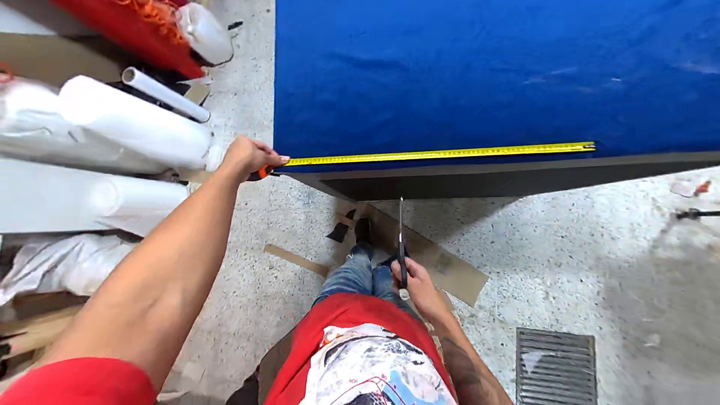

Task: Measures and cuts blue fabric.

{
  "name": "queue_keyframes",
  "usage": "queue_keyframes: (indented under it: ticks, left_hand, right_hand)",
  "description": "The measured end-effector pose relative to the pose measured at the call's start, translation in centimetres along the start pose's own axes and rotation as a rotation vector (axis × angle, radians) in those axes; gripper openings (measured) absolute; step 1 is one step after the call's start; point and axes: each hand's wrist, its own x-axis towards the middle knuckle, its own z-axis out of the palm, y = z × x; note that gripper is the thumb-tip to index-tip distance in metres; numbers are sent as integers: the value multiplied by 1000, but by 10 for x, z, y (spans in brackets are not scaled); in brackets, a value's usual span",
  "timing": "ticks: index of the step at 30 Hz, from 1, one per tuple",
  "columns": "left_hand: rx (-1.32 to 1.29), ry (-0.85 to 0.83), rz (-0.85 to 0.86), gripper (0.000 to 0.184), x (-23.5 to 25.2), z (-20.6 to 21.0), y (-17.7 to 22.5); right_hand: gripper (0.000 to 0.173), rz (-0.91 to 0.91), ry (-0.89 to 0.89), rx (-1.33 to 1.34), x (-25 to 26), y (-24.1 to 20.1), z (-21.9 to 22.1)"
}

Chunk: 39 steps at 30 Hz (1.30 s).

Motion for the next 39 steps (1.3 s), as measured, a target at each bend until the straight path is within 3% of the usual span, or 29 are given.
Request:
queue_keyframes:
  ticks: [5,23,39]
  left_hand:
    - [-1,-12,8,37,1,0,-2]
    - [25,-12,-3,40,13,0,-11]
    - [20,-23,-8,41,16,0,-12]
  right_hand:
    - [52,6,-74,-34,35,-23,29]
    - [48,32,-20,25,54,-40,63]
    - [42,-8,49,-55,58,-44,64]
